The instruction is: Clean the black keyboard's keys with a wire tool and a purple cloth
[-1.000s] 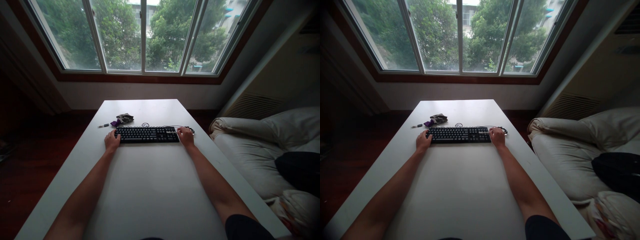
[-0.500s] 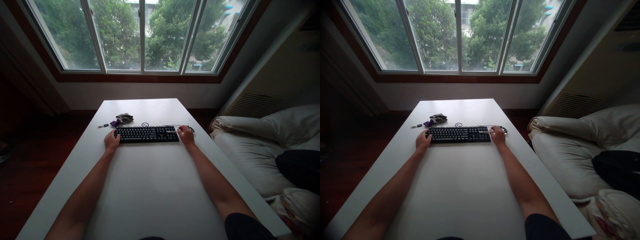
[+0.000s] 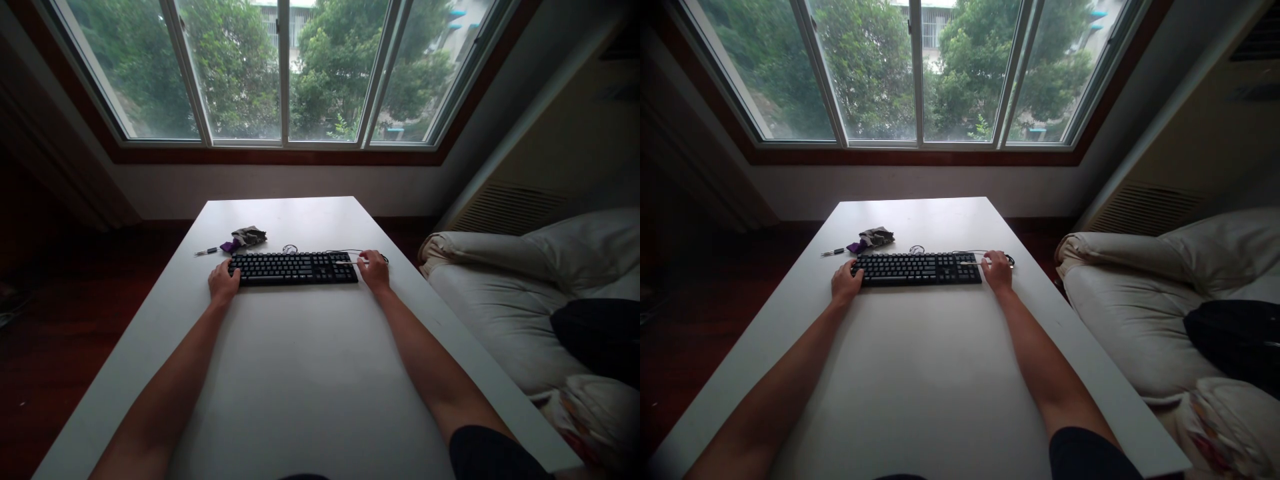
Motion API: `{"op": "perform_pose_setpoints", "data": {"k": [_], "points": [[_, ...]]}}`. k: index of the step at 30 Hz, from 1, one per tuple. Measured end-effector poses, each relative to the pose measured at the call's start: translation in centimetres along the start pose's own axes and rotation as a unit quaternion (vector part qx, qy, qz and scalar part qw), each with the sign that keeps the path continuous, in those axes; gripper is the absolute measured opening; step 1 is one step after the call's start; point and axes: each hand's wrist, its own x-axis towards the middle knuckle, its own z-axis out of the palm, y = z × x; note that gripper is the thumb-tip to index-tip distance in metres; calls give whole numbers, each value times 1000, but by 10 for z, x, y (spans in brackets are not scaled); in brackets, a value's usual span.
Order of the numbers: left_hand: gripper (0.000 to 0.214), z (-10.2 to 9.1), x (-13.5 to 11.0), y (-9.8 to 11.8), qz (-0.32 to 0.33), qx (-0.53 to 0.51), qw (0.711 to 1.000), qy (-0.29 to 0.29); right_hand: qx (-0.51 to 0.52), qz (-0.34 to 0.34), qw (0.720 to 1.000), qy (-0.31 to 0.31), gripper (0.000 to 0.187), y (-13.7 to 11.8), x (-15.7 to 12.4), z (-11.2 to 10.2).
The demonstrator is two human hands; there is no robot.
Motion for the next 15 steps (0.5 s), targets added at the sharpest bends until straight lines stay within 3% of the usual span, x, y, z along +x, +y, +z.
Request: {"op": "perform_pose_setpoints", "data": {"k": [4,11,15], "points": [[46,-2,-1,2,-1,1,1000,-3,27,-41,998,-24,20,-7,1,2],[47,-3,0,2,-7,6,1000,-7,-5,13,1000,3,16,6,3,-1],[47,-2,0,2,-8,2,1000,-8,-5,-7,1000,2,16,3,2,-1]]}}
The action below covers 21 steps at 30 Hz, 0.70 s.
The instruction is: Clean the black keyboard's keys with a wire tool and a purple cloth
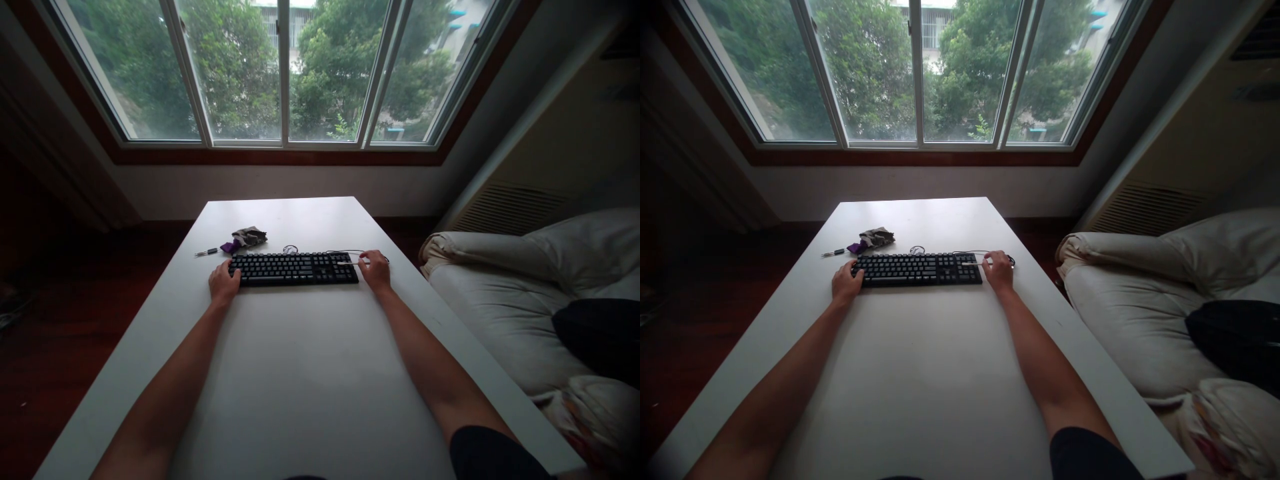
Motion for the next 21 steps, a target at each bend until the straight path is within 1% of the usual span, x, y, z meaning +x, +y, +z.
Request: {"op": "perform_pose_setpoints", "data": {"k": [3,11,21], "points": [[46,0,0,1,1,-5,1000,1,13,-25,999,-13,19,-3,-1,2],[47,-1,-1,1,0,-1,1000,5,45,5,998,-47,24,8,-2,9],[46,0,-1,0,5,5,1000,6,80,-12,995,-65,22,1,-4,11]]}}
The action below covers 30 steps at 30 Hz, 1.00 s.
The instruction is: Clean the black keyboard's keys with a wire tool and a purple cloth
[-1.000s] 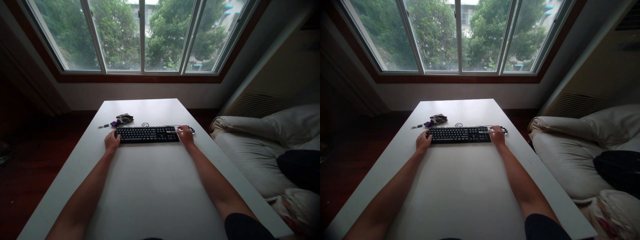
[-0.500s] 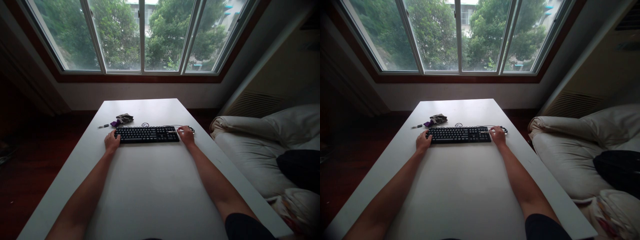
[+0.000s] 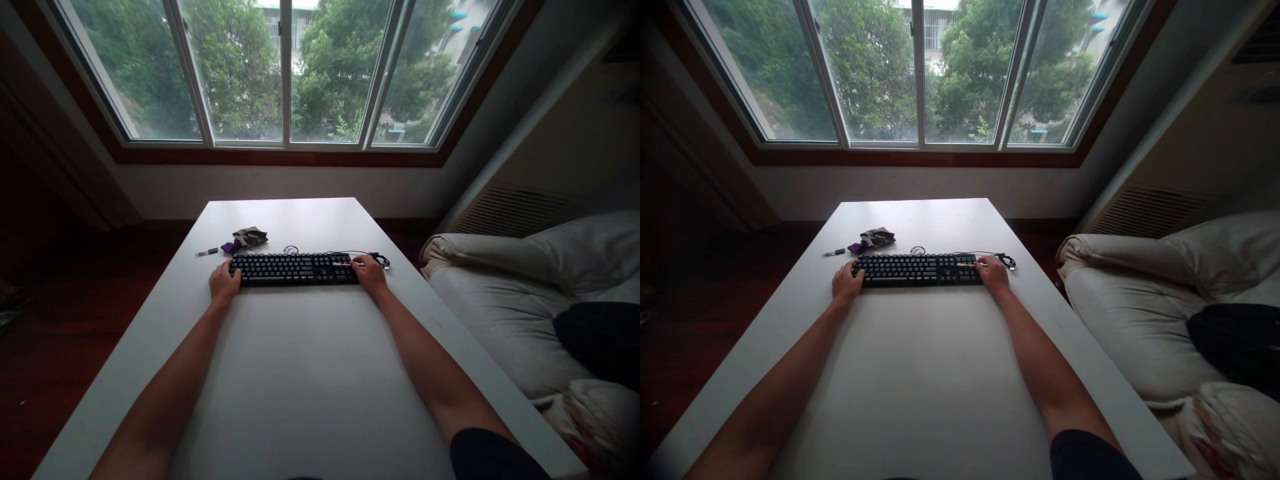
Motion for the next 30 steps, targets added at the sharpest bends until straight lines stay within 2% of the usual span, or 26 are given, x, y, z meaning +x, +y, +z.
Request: {"op": "perform_pose_setpoints", "data": {"k": [11,19,23,30], "points": [[46,3,2,-2,3,-2,1000,6,24,10,999,-31,22,-1,1,0],[46,1,0,-1,1,-7,1000,4,8,28,999,-15,23,1,0,2],[46,1,1,-1,-1,-5,1000,1,7,37,999,-11,23,9,2,0],[46,0,1,-2,0,-9,1000,5,-26,103,994,4,18,29,6,-10]]}}
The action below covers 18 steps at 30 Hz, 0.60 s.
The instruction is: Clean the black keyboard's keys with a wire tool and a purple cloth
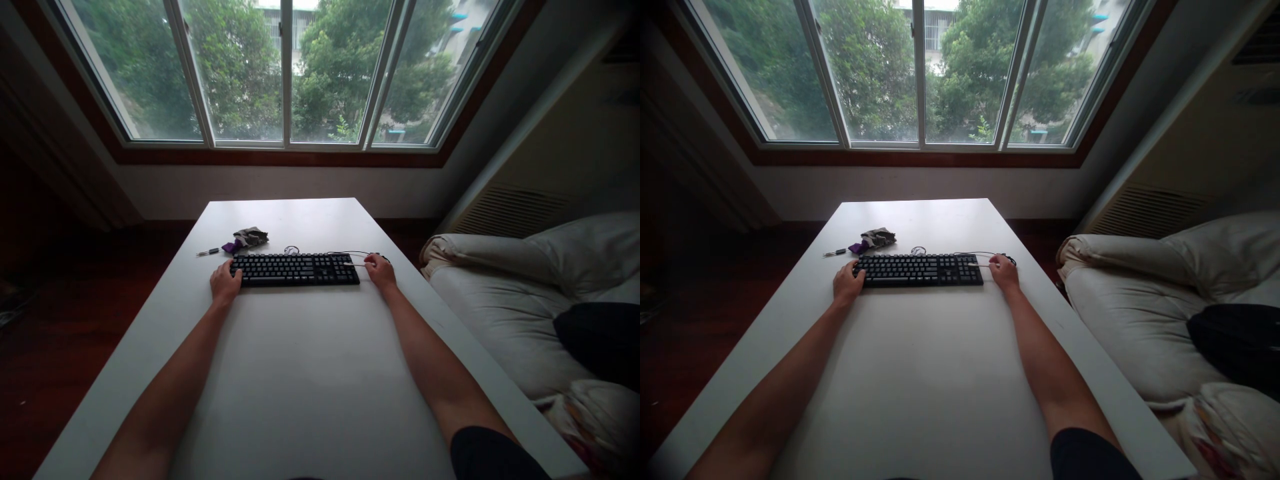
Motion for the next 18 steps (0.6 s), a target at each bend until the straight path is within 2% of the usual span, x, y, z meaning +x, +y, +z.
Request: {"op": "perform_pose_setpoints", "data": {"k": [8,14,18], "points": [[47,-2,-1,3,-1,-2,1000,-2,12,-75,997,-15,23,-21,-8,7],[46,0,0,0,-1,4,1000,-8,-28,-5,1000,0,23,-10,-3,-1],[47,0,1,1,-2,3,1000,-4,-36,0,999,10,24,-13,-5,-2]]}}
